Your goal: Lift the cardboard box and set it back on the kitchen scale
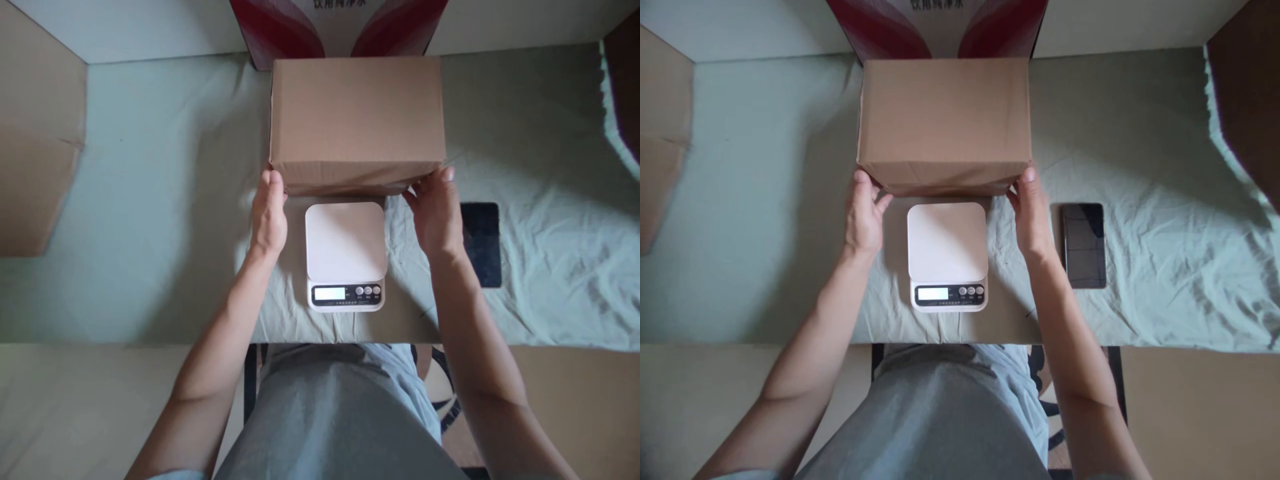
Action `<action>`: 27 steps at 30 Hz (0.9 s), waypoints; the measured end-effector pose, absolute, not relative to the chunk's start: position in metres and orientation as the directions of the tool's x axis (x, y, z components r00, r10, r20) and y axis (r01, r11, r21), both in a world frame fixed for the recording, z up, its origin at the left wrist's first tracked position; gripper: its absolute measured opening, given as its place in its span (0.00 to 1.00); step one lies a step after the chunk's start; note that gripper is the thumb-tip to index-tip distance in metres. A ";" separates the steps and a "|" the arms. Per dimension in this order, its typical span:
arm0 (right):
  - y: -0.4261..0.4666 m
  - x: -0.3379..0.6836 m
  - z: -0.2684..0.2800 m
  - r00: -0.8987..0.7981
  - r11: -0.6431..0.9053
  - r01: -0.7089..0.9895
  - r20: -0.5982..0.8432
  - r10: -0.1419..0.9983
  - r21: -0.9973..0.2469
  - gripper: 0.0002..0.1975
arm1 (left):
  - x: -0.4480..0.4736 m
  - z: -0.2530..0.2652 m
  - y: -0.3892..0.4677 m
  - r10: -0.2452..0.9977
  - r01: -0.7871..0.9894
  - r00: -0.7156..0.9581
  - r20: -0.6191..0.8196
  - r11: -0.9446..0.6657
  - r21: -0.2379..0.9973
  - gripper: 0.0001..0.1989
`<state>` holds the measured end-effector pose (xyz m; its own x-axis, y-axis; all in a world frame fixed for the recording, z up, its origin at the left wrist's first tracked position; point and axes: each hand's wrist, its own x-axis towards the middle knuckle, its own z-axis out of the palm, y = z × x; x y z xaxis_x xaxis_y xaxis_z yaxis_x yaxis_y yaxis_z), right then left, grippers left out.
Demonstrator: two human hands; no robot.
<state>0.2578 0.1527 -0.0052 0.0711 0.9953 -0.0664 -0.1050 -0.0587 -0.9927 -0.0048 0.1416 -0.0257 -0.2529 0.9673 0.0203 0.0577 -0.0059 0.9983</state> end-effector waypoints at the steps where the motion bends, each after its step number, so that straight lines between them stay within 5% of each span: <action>1: 0.151 0.256 -0.002 0.055 -0.042 -0.089 -0.047 0.997 -0.995 0.33 | -0.003 -0.020 0.141 0.967 0.063 -0.252 0.040 -0.025 0.998 0.36; 6: 0.124 0.255 0.034 0.082 0.053 -0.008 0.052 0.995 -0.999 0.28 | 0.000 0.021 0.113 0.962 0.064 -0.245 0.123 -0.110 0.992 0.26; 13: 0.059 0.252 0.056 0.091 0.044 -0.057 0.038 0.995 -0.997 0.26 | -0.003 0.041 0.036 0.959 0.036 -0.279 0.057 -0.048 0.998 0.14; 23: 0.014 0.260 0.022 0.114 0.009 0.008 0.010 0.993 -1.000 0.26 | 0.003 0.021 -0.012 0.951 0.071 -0.305 -0.041 0.066 0.995 0.12; 27: 0.018 0.266 0.016 0.140 0.018 -0.030 0.013 0.990 -0.999 0.28 | 0.002 0.012 -0.010 0.951 0.057 -0.310 -0.018 0.037 0.998 0.19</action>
